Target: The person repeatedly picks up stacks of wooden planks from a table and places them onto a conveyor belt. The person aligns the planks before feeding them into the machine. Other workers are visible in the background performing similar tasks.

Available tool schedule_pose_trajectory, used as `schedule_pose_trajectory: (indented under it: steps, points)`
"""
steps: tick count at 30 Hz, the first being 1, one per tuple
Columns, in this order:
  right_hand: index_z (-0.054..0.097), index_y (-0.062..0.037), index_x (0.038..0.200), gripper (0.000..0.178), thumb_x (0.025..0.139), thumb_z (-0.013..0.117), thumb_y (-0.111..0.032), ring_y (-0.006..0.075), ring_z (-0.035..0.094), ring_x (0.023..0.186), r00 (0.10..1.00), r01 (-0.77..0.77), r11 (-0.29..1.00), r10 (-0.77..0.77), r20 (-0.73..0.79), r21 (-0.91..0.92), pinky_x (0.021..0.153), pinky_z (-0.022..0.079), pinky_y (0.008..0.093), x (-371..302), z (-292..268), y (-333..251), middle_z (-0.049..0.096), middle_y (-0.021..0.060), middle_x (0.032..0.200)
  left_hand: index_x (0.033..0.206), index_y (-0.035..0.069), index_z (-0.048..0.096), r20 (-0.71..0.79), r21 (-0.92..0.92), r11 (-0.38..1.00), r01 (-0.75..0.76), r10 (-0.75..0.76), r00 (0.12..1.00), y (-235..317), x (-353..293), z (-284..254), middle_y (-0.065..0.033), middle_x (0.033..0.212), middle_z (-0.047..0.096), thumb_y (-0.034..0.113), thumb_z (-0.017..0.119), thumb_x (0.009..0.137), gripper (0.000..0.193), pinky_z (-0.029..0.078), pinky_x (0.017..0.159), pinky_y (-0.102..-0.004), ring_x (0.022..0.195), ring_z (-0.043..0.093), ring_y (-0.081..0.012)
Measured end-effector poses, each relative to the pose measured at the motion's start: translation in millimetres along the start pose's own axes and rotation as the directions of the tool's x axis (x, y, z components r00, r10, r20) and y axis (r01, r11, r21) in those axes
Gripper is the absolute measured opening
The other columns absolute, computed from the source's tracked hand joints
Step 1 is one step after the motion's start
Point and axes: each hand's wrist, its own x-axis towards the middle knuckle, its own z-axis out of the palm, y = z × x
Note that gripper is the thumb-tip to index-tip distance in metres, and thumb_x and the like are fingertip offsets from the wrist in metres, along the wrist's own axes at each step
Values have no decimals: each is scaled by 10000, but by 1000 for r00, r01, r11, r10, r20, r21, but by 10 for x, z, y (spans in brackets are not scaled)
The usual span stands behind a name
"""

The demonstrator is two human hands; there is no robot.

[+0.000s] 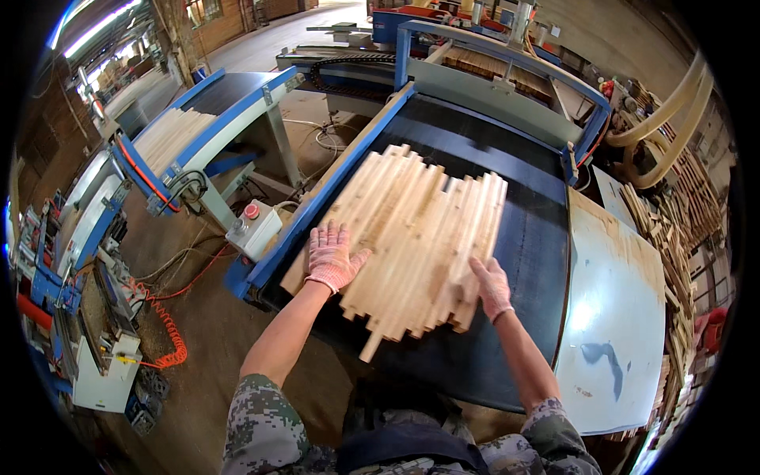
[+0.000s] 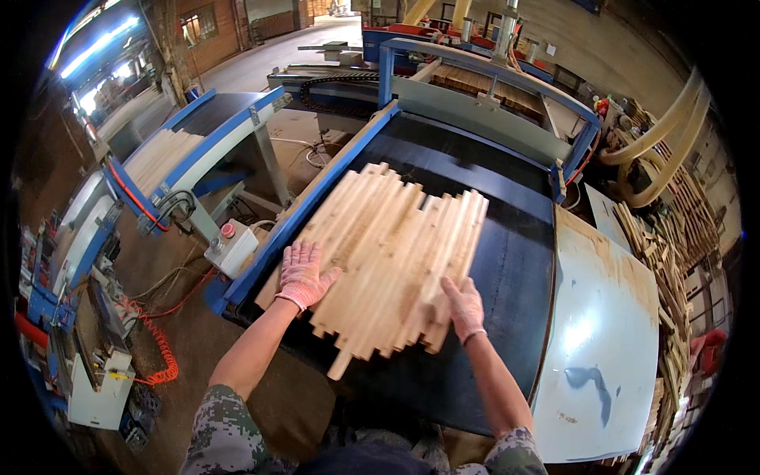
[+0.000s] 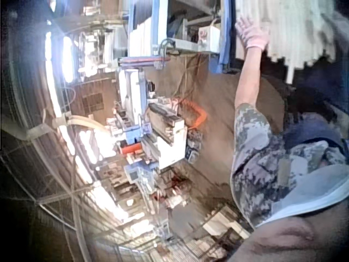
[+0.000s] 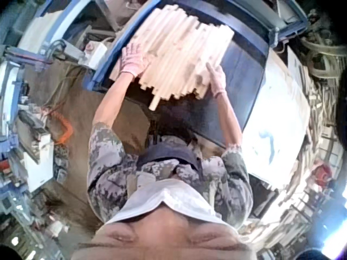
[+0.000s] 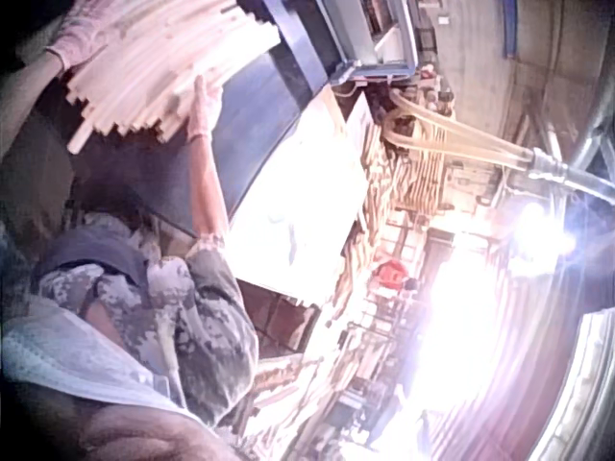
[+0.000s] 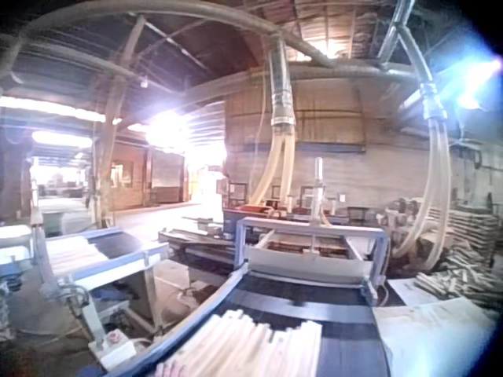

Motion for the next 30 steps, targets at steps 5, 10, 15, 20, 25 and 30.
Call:
schedule_pose_trajectory:
  steps: [5,10,15,20,25,30]
  points:
    - [375,42,1604,773,1029,724,-339,200,637,1229,987,157,974,-157,12,-162,1053,496,318,206,478,210,678,179,1371,1697,98,286,-97,-6,1000,0,0,995,-192,96,94,-216,1756,267,660,500,1020,906,91,1336,-544,1629,209,-417]
    - [568,-3,1408,467,1066,683,-299,103,609,1033,997,48,999,-47,-56,14,954,520,275,-133,161,407,680,41,1132,1518,4,550,-271,7,993,-120,117,955,-106,161,240,-229,1603,518,591,630,986,796,250,1297,-564,1540,406,-393]
    - [594,-126,1275,284,1069,670,-306,126,582,1078,985,114,989,-124,119,92,989,514,337,-1009,163,328,628,21,1075,1532,4,540,-362,114,988,-104,139,922,-670,250,695,-244,1565,551,520,600,1057,704,342,1256,-533,1466,492,-406]
    - [322,-44,1683,788,1019,721,-189,215,544,1434,942,2,965,-90,323,264,1195,432,347,-1908,-34,869,590,153,1552,1460,14,620,-109,209,968,-137,162,981,-480,541,299,-268,1385,672,558,543,1060,680,479,1091,-525,1230,666,-347]
    - [454,-7,1610,699,1011,703,-268,234,610,1327,945,-123,950,23,327,288,1144,477,347,-2864,-666,1605,656,161,1444,1438,24,644,-514,-289,841,-456,266,815,889,-64,1,-273,1333,701,577,541,1043,687,524,1036,-522,1160,709,-321]
    - [568,28,1514,747,929,667,-427,290,722,1098,900,-370,918,392,192,-139,945,564,389,-4054,-1714,2109,755,210,1233,1473,-50,576,-249,-891,225,-394,482,840,2621,-1311,43,-254,1408,659,400,533,1099,587,471,1157,-476,1281,648,-335]
